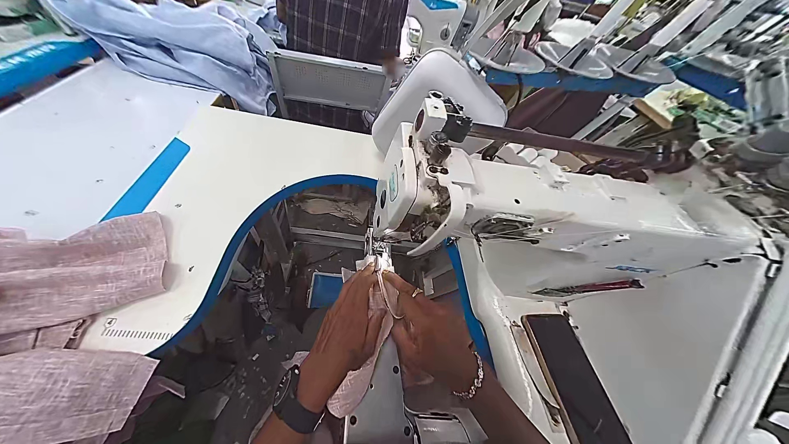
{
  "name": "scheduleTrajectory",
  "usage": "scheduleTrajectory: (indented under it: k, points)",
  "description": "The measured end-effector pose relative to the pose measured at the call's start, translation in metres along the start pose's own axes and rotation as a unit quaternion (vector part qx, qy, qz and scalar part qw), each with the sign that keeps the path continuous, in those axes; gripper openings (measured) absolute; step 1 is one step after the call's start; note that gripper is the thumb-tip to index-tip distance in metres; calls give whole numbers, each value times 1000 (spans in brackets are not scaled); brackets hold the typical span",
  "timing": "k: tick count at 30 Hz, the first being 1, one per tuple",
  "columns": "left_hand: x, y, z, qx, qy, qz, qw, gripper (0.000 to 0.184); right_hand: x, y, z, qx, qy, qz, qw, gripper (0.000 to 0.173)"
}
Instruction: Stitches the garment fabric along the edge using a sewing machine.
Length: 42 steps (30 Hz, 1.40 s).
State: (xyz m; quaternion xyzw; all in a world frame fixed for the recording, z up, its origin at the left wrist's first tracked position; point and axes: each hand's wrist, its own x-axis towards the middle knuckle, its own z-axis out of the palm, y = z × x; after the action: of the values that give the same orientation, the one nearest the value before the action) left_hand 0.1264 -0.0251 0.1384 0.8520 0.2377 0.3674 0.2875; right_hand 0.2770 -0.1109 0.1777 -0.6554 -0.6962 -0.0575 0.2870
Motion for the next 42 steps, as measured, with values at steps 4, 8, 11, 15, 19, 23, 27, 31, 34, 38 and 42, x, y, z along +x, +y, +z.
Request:
scheduleTrajectory:
  k: [4,8,11,15,19,23,27,31,34,38,42]
  points:
    - [0,0,0,-21,17,5,1000,49,13,-7,20,235,2,154,960,16]
    - [5,2,4,-8,23,2,1000,34,9,-12,35,179,65,137,972,15]
    - [9,5,3,1,22,-16,1000,32,9,-16,35,203,98,168,960,13]
    - [10,4,7,2,28,-7,1000,33,12,-11,35,236,89,185,950,14]
    - [12,3,8,13,44,-12,999,33,13,-18,32,91,100,129,982,16]
    - [18,-4,10,-17,36,-14,999,30,17,-33,34,-20,111,109,988,18]
    - [23,-6,7,-84,71,-31,993,29,22,-42,31,-68,139,122,980,19]
    - [-27,26,-43,-221,-95,-220,945,37,-41,-50,-28,-99,57,193,975,21]
    - [-55,39,-47,-79,-35,-157,984,24,-97,-15,-59,32,-187,265,946,23]
    - [-60,42,-13,10,94,0,996,24,-71,-57,-82,80,-211,12,974,17]
    - [-56,36,-6,-21,112,-38,993,29,-54,-134,-57,-36,-279,145,949,17]
